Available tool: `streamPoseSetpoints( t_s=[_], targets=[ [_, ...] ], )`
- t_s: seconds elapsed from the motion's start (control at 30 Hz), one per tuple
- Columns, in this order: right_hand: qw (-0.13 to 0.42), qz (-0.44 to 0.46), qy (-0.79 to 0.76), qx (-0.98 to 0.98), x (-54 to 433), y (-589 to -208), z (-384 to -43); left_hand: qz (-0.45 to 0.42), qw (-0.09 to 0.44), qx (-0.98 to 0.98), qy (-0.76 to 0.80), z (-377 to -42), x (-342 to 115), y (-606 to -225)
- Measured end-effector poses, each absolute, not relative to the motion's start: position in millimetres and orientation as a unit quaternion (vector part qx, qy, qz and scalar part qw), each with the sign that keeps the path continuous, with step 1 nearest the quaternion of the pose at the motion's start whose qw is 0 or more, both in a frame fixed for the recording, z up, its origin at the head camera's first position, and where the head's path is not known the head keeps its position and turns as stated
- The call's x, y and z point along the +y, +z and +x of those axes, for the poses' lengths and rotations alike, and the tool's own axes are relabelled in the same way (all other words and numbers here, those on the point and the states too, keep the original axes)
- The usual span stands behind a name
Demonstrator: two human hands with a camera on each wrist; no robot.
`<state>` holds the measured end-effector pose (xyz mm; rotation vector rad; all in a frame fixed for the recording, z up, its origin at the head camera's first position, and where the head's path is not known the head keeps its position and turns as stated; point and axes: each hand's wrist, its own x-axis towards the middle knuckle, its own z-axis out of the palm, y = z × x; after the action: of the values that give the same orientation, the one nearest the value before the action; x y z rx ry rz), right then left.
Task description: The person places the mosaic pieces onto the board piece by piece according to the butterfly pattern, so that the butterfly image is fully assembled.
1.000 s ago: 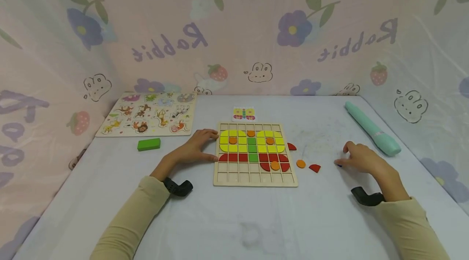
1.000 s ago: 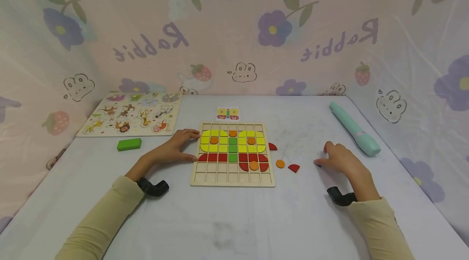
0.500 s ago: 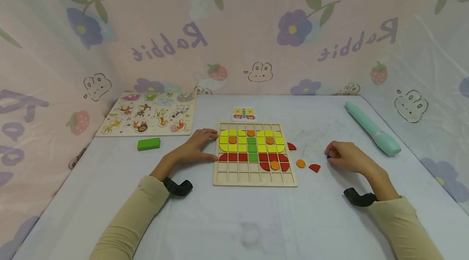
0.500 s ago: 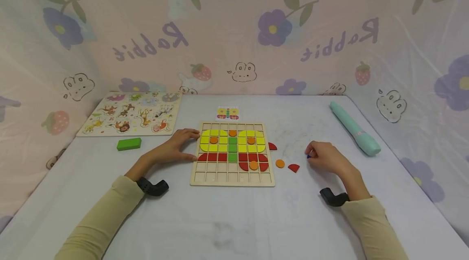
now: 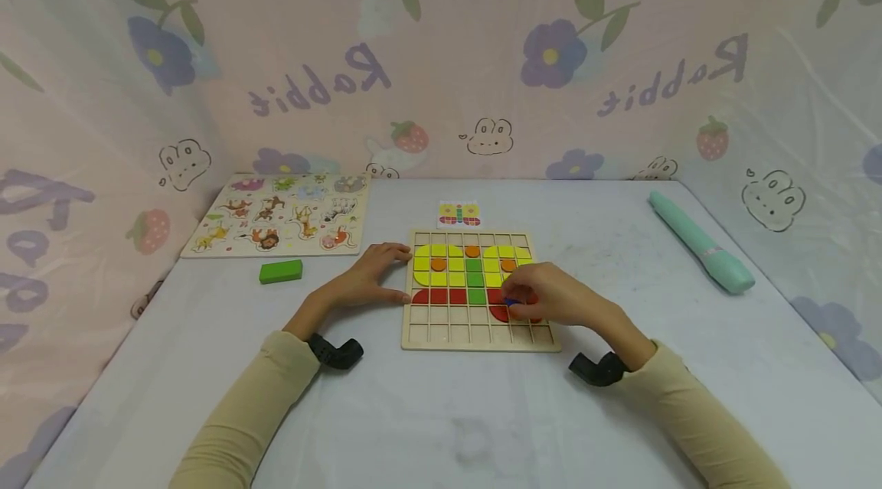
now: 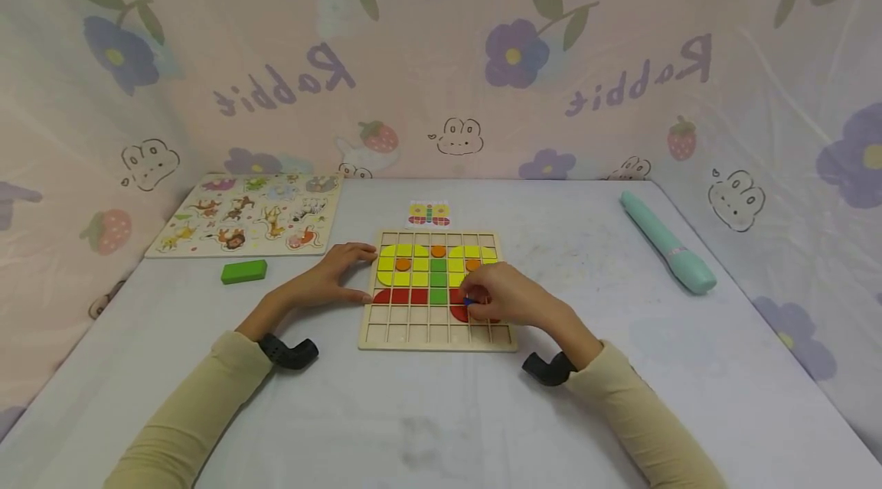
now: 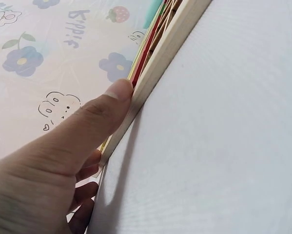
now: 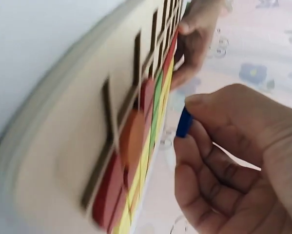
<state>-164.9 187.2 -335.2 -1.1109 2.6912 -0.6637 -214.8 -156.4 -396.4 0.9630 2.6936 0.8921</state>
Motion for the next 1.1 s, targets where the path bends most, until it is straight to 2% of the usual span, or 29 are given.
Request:
streamPoseSetpoints(
  t_s=[0.13, 0.37, 0.63, 1.1],
  targets=[
    [0.075, -0.411, -0.220, 0.882, 164, -343, -168, 0.320, 0.077, 0.897, 0.297, -215, -156, -396],
    [0.085, -0.426, -0.222, 0.873, 149, -352, -170, 0.318, 0.080, 0.895, 0.303, -215, -155, -396],
    [0.086, -0.426, -0.224, 0.872, 146, -353, -171, 0.321, 0.076, 0.894, 0.304, -215, -157, -397],
    [0.044, -0.402, -0.219, 0.888, 157, -352, -175, 0.321, 0.075, 0.893, 0.306, -214, -156, -397]
  ],
)
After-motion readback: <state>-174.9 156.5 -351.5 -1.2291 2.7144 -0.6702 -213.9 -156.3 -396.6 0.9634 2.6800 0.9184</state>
